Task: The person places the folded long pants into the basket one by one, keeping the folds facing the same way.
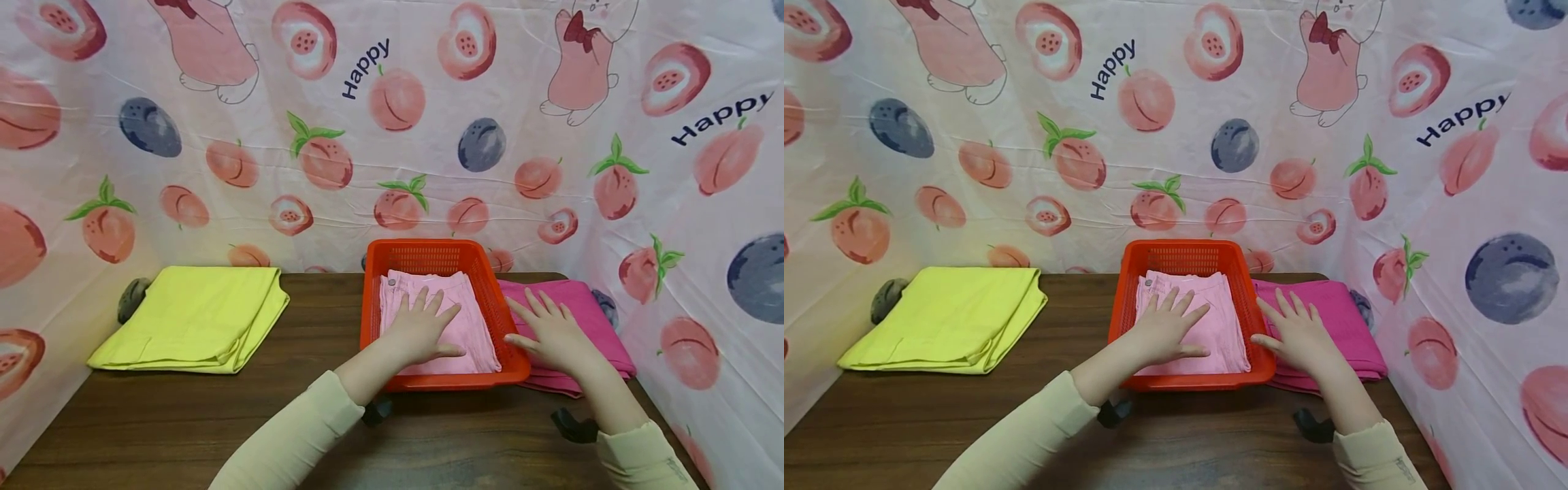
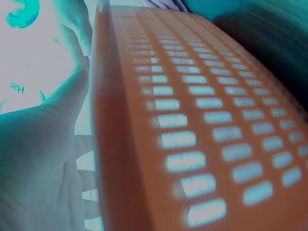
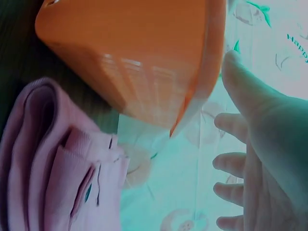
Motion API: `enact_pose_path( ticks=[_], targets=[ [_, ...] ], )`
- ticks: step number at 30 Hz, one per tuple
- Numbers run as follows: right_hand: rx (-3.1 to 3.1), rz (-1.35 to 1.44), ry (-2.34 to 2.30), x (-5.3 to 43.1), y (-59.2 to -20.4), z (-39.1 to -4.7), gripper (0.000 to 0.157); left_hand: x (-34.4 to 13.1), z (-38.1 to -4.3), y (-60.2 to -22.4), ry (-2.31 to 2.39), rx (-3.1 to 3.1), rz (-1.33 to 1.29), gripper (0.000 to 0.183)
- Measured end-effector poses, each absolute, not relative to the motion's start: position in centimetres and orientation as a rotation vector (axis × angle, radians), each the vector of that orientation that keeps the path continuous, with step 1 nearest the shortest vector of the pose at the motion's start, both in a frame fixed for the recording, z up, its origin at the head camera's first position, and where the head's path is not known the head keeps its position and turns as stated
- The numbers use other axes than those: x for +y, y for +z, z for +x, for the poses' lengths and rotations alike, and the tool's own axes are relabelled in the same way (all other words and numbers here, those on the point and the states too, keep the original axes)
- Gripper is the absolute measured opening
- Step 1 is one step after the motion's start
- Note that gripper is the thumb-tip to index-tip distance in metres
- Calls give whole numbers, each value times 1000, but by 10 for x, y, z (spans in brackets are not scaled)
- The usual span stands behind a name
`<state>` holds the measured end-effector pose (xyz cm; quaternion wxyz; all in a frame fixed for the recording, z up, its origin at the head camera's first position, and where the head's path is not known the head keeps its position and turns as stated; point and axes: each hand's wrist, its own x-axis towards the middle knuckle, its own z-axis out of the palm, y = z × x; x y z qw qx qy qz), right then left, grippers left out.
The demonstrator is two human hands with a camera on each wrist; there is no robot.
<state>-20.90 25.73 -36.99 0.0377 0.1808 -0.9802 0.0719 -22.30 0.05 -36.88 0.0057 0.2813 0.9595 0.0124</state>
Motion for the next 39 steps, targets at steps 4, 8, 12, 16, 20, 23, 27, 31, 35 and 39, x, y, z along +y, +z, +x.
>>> enact_pose_path(
  ticks=[4, 8, 12, 16, 20, 23, 27, 31, 35, 39],
  targets=[
    [-3034, 517, 252, 267, -373, -205, 74, 9, -221, -370, 36, 3007, 882, 79],
    [-3049, 491, 276, 276, -375, -202, 77, 18, -217, -371, 35, 3031, 880, 78],
    [-3057, 447, 300, 284, -376, -198, 79, 30, -214, -372, 55, 3050, 883, 77],
    [-3068, 403, 332, 291, -377, -195, 77, 44, -212, -375, 117, 3050, 863, 77],
    [-3073, 348, 362, 301, -385, -194, 76, 57, -209, -375, 193, 3043, 825, 77],
    [-3082, 308, 387, 310, -391, -193, 76, 67, -209, -377, 226, 3049, 813, 78],
    [-3099, 261, 416, 323, -396, -191, 78, 79, -206, -380, 246, 3055, 811, 78],
    [-3109, 213, 469, 336, -401, -189, 80, 91, -200, -382, 272, 3050, 822, 78],
    [-3108, 206, 525, 348, -407, -187, 80, 101, -197, -383, 278, 3059, 849, 78],
    [-3100, 206, 538, 361, -411, -186, 79, 110, -195, -383, 272, 3069, 884, 76]
  ],
)
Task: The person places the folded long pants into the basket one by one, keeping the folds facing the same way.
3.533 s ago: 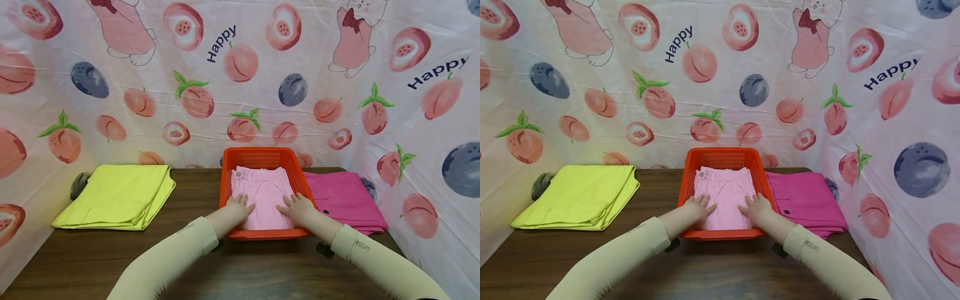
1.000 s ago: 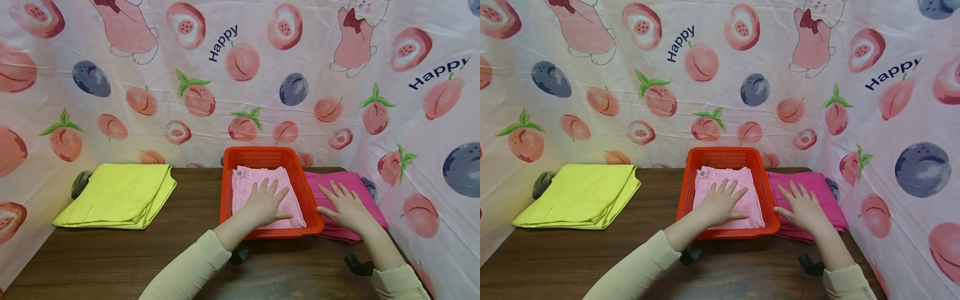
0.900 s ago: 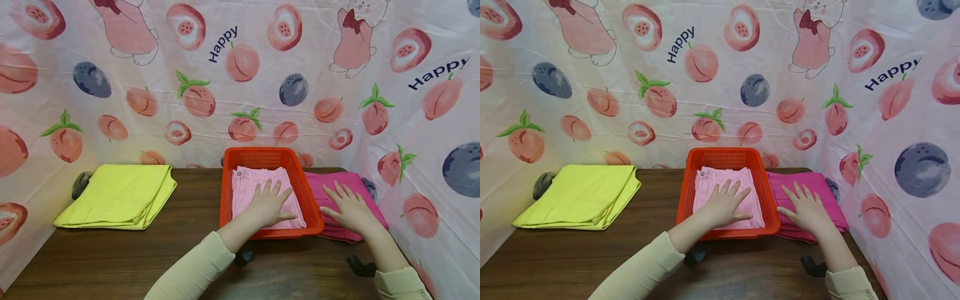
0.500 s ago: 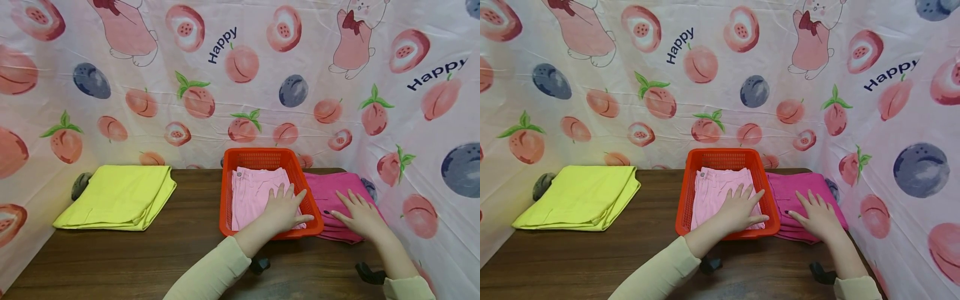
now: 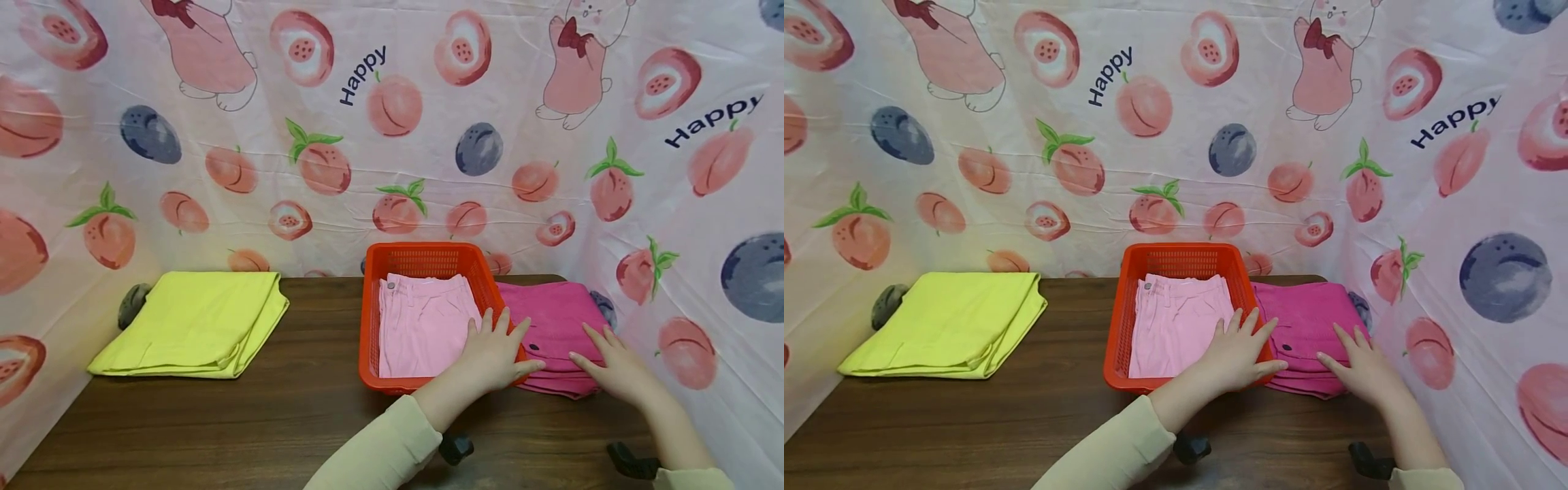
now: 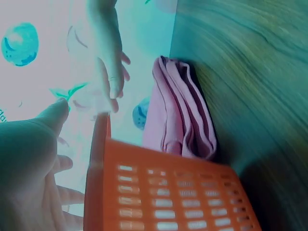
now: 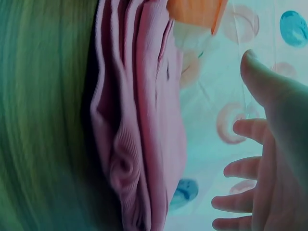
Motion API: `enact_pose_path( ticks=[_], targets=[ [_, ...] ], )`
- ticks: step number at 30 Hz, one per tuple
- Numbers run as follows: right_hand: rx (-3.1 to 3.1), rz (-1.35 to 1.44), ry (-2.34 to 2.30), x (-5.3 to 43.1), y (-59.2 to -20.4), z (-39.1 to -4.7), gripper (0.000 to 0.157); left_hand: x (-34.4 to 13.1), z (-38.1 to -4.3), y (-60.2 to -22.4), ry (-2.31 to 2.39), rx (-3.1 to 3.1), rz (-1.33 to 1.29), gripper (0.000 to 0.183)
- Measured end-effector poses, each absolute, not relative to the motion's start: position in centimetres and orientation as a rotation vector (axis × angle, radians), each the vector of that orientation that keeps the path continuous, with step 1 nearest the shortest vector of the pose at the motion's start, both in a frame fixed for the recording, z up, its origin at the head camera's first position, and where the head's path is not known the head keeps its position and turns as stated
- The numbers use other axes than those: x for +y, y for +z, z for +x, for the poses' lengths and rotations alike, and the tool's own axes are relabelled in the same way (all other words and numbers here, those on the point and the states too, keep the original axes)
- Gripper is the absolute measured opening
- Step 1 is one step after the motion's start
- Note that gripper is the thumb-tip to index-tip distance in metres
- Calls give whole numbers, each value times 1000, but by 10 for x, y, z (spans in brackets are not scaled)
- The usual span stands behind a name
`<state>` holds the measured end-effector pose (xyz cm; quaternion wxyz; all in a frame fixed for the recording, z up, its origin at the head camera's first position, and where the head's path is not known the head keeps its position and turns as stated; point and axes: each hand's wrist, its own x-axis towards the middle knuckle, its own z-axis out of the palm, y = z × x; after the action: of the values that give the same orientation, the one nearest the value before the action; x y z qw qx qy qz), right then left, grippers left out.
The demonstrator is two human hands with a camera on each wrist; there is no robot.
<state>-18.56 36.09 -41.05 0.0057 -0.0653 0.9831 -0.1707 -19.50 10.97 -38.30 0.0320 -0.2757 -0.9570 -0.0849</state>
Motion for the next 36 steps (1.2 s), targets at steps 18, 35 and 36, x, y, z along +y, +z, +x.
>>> enact_pose_path(
  ticks=[18, 35, 36],
  targets=[
    [3026, -252, -779, 406, -418, -187, 77, 153, -182, -376, -387, -2909, -944, 71],
    [2924, -192, -927, 431, -414, -204, 72, 175, -181, -383, -1052, -2960, -855, 68],
    [2926, -195, -931, 431, -415, -206, 72, 177, -181, -384, -1082, -2961, -844, 68]
  ],
)
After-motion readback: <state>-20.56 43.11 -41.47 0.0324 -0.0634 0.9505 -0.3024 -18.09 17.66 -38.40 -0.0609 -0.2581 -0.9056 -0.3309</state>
